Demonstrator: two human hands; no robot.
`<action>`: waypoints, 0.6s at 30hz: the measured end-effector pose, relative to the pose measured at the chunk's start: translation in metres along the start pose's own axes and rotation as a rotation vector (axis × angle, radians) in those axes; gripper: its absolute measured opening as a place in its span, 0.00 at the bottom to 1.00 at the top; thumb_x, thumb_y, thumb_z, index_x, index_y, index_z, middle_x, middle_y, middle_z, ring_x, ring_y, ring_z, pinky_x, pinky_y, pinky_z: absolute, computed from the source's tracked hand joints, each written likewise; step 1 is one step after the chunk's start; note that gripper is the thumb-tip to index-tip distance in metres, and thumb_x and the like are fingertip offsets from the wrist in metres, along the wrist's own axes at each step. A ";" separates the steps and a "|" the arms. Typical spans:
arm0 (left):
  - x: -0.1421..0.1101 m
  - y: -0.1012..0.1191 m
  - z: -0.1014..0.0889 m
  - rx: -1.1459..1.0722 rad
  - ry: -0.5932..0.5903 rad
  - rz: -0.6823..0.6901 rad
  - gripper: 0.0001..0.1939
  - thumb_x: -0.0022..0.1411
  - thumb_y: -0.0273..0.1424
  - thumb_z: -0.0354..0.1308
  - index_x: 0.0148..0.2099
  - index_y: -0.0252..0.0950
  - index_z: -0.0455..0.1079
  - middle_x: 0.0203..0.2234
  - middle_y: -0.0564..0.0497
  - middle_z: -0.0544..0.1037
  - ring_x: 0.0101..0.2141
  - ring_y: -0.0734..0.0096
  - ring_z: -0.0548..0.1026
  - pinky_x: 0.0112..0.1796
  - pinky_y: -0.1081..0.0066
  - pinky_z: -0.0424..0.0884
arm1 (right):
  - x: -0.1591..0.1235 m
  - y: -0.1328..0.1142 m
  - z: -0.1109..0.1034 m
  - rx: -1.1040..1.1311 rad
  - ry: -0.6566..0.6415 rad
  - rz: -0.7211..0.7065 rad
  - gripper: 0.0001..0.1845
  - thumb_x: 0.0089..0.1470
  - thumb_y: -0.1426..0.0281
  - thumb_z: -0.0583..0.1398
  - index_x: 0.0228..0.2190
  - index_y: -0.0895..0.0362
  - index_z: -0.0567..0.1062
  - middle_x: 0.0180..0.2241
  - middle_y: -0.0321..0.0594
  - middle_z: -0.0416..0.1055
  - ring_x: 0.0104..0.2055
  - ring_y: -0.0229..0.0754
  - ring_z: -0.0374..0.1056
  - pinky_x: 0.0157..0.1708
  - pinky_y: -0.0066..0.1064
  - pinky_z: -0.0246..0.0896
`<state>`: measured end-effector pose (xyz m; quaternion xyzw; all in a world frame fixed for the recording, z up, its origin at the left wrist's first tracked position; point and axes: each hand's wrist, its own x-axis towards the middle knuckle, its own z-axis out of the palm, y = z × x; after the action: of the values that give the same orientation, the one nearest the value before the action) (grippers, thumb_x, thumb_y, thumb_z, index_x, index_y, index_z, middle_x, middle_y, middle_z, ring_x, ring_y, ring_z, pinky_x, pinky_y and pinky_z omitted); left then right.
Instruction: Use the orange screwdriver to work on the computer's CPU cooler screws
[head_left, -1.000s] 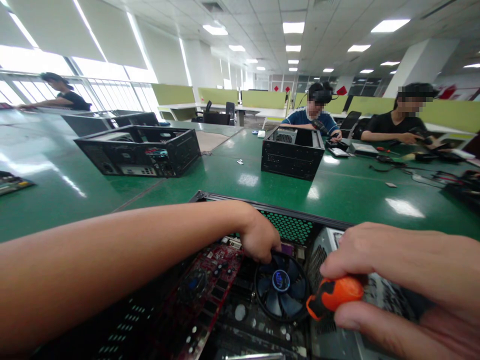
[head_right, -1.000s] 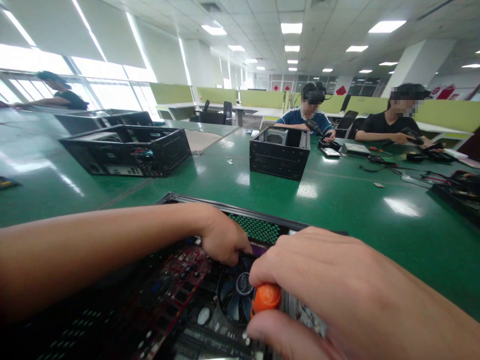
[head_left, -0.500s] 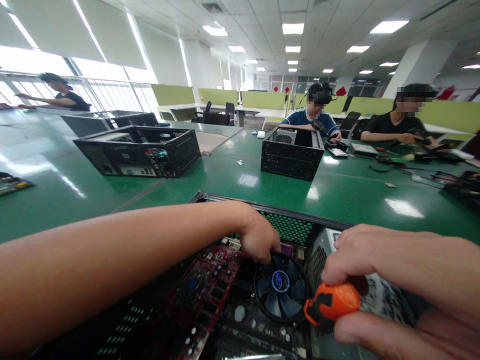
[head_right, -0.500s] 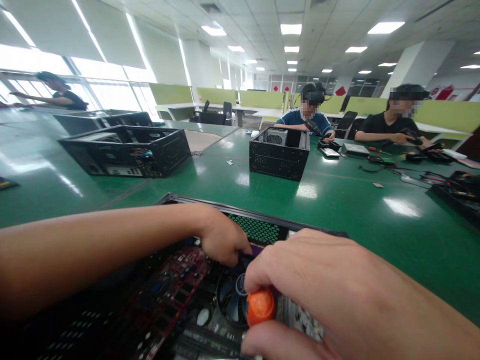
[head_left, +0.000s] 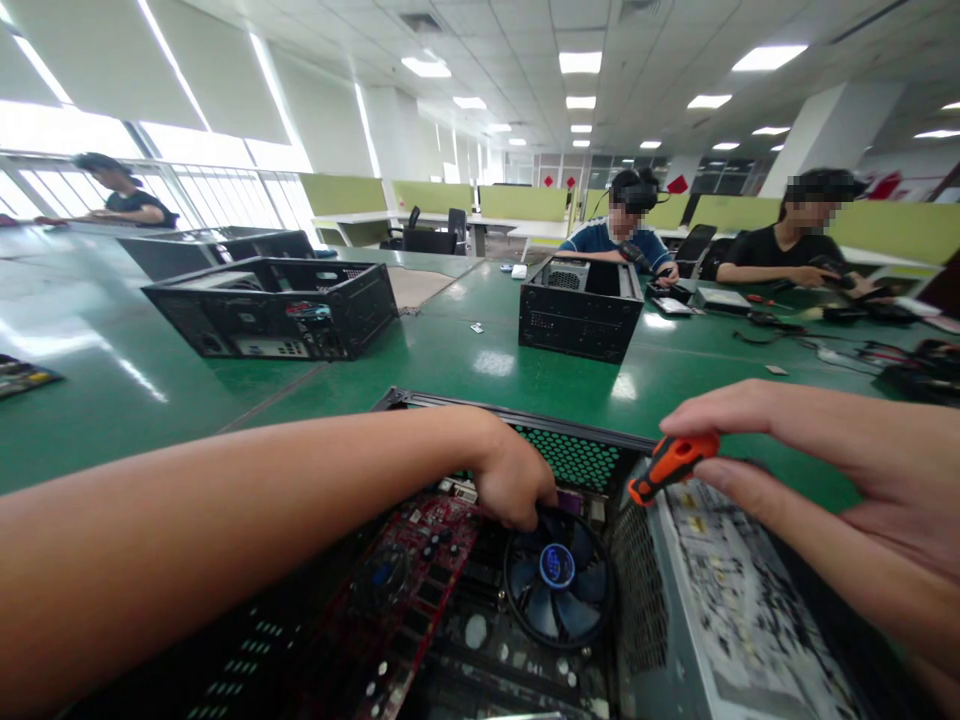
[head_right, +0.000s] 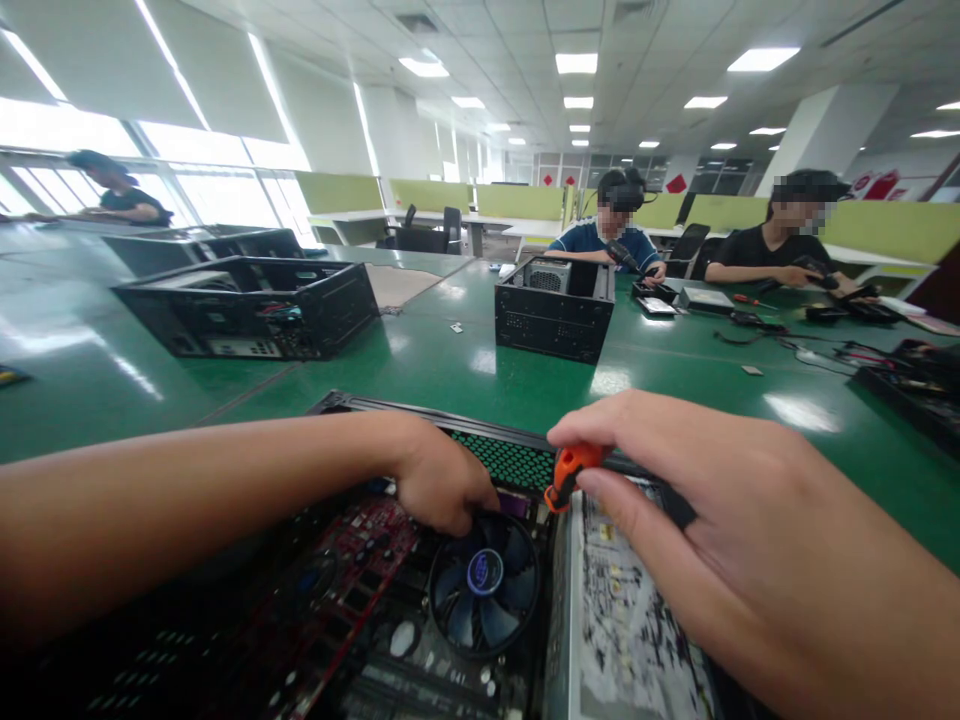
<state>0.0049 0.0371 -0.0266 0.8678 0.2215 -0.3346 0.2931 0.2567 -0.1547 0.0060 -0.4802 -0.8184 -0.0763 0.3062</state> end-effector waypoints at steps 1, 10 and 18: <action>0.000 0.001 -0.001 0.017 -0.001 -0.006 0.13 0.53 0.30 0.70 0.41 0.46 0.89 0.36 0.50 0.93 0.44 0.47 0.89 0.49 0.59 0.83 | 0.003 0.002 0.002 -0.018 0.025 -0.014 0.09 0.89 0.59 0.63 0.59 0.32 0.84 0.48 0.23 0.95 0.37 0.45 0.93 0.39 0.35 0.90; 0.001 -0.001 0.000 0.075 -0.019 -0.016 0.15 0.55 0.31 0.69 0.45 0.45 0.91 0.40 0.48 0.95 0.48 0.45 0.89 0.52 0.58 0.83 | 0.018 0.003 0.010 0.048 -0.006 -0.129 0.13 0.83 0.68 0.66 0.57 0.37 0.86 0.49 0.21 0.97 0.40 0.36 0.95 0.30 0.18 0.83; 0.001 -0.005 0.002 0.055 -0.002 -0.025 0.16 0.54 0.31 0.70 0.45 0.45 0.91 0.41 0.46 0.95 0.48 0.43 0.90 0.52 0.56 0.83 | 0.021 0.006 0.008 0.010 -0.009 -0.148 0.13 0.83 0.68 0.65 0.57 0.36 0.85 0.48 0.20 0.97 0.39 0.37 0.96 0.31 0.19 0.85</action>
<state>0.0019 0.0396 -0.0308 0.8724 0.2229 -0.3449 0.2650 0.2507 -0.1326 0.0105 -0.4172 -0.8534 -0.0925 0.2984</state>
